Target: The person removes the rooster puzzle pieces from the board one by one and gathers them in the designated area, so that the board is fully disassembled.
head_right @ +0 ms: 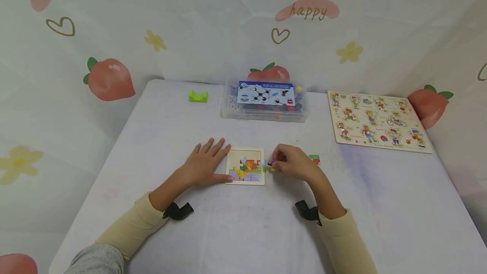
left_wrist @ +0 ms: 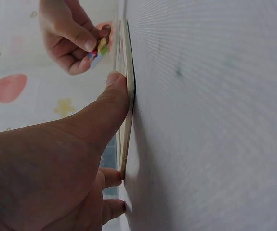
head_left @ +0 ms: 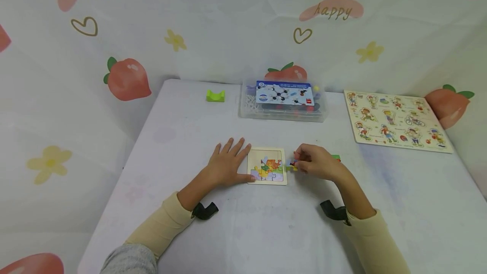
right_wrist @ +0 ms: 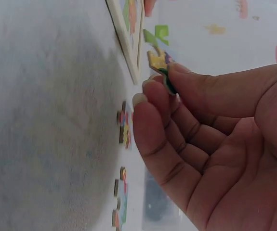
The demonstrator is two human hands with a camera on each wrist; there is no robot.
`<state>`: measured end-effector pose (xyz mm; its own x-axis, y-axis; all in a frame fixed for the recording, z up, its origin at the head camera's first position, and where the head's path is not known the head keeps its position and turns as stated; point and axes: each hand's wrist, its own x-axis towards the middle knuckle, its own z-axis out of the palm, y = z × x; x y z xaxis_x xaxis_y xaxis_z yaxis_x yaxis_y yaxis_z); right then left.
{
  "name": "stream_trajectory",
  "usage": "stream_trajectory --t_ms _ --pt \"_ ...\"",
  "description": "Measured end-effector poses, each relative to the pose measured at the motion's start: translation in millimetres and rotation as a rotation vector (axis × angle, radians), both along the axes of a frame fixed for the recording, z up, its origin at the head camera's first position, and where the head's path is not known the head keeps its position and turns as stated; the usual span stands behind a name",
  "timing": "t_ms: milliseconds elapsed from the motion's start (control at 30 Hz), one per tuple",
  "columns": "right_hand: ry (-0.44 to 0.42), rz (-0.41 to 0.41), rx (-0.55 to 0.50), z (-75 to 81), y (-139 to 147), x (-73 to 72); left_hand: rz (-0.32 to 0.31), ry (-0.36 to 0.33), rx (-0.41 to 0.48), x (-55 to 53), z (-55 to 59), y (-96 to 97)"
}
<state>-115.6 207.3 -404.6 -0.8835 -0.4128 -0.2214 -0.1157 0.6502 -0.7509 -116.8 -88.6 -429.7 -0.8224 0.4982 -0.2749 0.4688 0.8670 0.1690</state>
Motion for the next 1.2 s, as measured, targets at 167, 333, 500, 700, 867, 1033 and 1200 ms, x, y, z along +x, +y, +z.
stream_trajectory --t_ms 167,333,500,700,867,1033,1200 --pt "0.005 0.022 0.045 -0.6 4.3 -1.6 0.004 -0.003 0.001 -0.3 -0.3 0.2" --pt "-0.026 0.044 0.092 -1.3 6.5 -3.3 0.003 -0.002 -0.006 -0.5 -0.9 0.0" --pt "-0.032 0.032 0.145 -0.8 9.5 -4.3 0.003 -0.013 -0.003 -0.4 -0.9 0.1" --pt "-0.032 0.019 0.164 -0.1 13.6 -5.2 0.011 -0.011 0.004 0.0 -1.0 -0.4" --pt "-0.04 -0.027 0.195 -0.6 16.0 -6.8 0.005 -0.007 0.013 0.1 -0.8 -1.4" --pt "-0.016 -0.027 0.223 -1.5 18.1 -8.1 -0.01 0.002 0.009 0.2 0.3 -2.0" --pt "0.0 -0.015 0.207 -2.6 18.5 -7.6 -0.012 0.003 0.007 0.1 0.4 -1.7"
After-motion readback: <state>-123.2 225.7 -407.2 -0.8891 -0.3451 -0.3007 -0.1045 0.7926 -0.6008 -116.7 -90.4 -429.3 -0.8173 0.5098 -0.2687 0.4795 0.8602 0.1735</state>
